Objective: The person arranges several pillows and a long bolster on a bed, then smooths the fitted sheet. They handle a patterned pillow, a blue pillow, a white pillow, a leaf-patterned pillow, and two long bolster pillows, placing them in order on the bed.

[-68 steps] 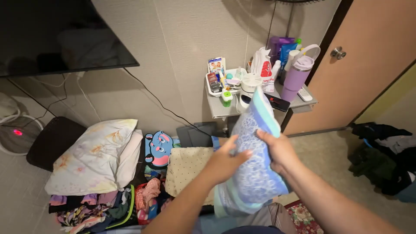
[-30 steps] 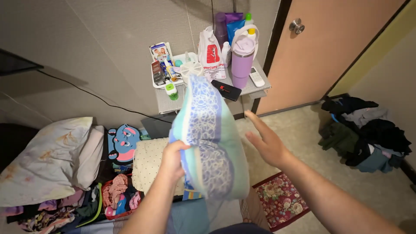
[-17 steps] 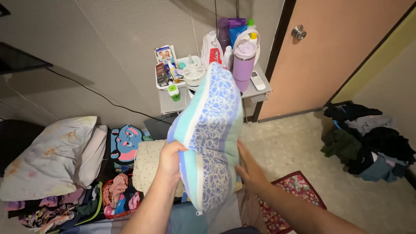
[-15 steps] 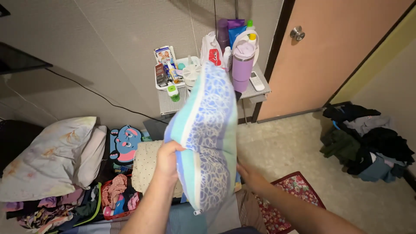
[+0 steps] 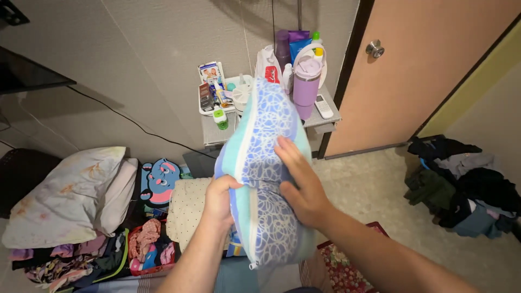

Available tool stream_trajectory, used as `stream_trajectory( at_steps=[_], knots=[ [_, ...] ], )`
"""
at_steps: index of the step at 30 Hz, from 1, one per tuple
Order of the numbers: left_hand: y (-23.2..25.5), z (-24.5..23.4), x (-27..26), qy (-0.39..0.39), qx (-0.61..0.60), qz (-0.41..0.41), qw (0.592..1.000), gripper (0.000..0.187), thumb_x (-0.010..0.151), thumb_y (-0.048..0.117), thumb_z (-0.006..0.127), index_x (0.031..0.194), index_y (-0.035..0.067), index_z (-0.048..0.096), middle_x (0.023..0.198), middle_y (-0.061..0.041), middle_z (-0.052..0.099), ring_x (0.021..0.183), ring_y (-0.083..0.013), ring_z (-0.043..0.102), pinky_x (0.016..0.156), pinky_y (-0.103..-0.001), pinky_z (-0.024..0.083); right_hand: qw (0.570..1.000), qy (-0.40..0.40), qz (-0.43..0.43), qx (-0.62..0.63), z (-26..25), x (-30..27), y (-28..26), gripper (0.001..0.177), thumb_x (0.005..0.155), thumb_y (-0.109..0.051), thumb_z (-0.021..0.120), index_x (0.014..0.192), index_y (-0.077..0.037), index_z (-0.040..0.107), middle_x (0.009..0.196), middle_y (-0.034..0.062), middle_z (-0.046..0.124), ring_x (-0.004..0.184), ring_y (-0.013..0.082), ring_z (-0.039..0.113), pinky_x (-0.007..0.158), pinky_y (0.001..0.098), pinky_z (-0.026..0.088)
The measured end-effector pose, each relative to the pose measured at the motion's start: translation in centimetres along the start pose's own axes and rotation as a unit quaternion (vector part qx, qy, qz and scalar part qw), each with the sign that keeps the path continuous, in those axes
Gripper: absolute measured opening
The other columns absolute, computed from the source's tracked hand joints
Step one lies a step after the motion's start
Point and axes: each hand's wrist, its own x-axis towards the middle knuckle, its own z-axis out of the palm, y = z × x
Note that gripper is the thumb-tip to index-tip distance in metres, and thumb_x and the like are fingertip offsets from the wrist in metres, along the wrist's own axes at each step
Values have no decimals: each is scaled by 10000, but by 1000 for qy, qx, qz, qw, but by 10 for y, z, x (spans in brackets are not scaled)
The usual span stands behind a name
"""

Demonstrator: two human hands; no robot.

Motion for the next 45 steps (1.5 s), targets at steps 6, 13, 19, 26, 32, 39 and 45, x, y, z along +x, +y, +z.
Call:
stream_trajectory(
  at_steps=[6,13,19,26,32,39,45],
  knots=[
    [-15,-30,8,13,40,12,999,518,621,-65,591,1123,-128,697,809,-186,661,661,-293,611,685,-515,601,997,42,65,-11,15,-67,67,645,1105,-322,462,1689,-82,331,1791,194,161,1629,358,148,1310,517,114],
    [10,-22,15,-13,55,36,998,525,617,-57,594,1124,-122,716,786,-192,686,608,-319,627,631,-530,601,946,-186,252,81,66,-304,333,710,975,-160,703,1647,-202,477,1669,161,471,1509,250,477,1337,483,163],
    [17,-56,16,40,32,7,999,525,655,8,580,1157,-80,707,859,-165,656,712,-305,600,773,-505,578,820,-140,537,138,-26,-62,79,815,1017,-649,440,1714,-240,341,1755,85,362,1565,350,434,1205,594,435],
    [15,-13,6,-84,49,53,994,518,745,-27,614,1256,16,694,1027,-110,705,998,-222,678,929,-455,587,997,38,56,43,-31,-10,49,720,1110,-436,401,1687,-28,262,1791,199,152,1634,350,166,1331,511,141],
    [0,-45,18,-102,10,30,994,628,675,-18,601,1294,-75,688,1027,-208,755,848,-320,730,868,-565,618,931,-62,344,109,-5,-76,122,726,1089,-568,357,1678,-145,310,1734,134,284,1597,304,264,1323,545,169],
    [14,-58,7,-9,-8,-13,1000,325,711,30,600,989,-47,749,825,-206,697,669,-297,633,795,-543,588,692,-2,686,225,-14,-138,162,927,1034,-727,528,1688,-90,369,1676,285,413,1531,472,420,1230,674,349],
    [-33,-246,75,23,440,405,801,272,964,-8,615,811,27,837,787,-121,775,870,-155,695,943,-301,540,705,74,654,264,-28,-148,193,792,1023,-636,586,1617,-130,450,1529,234,507,1377,442,504,1132,646,407]
  ],
)
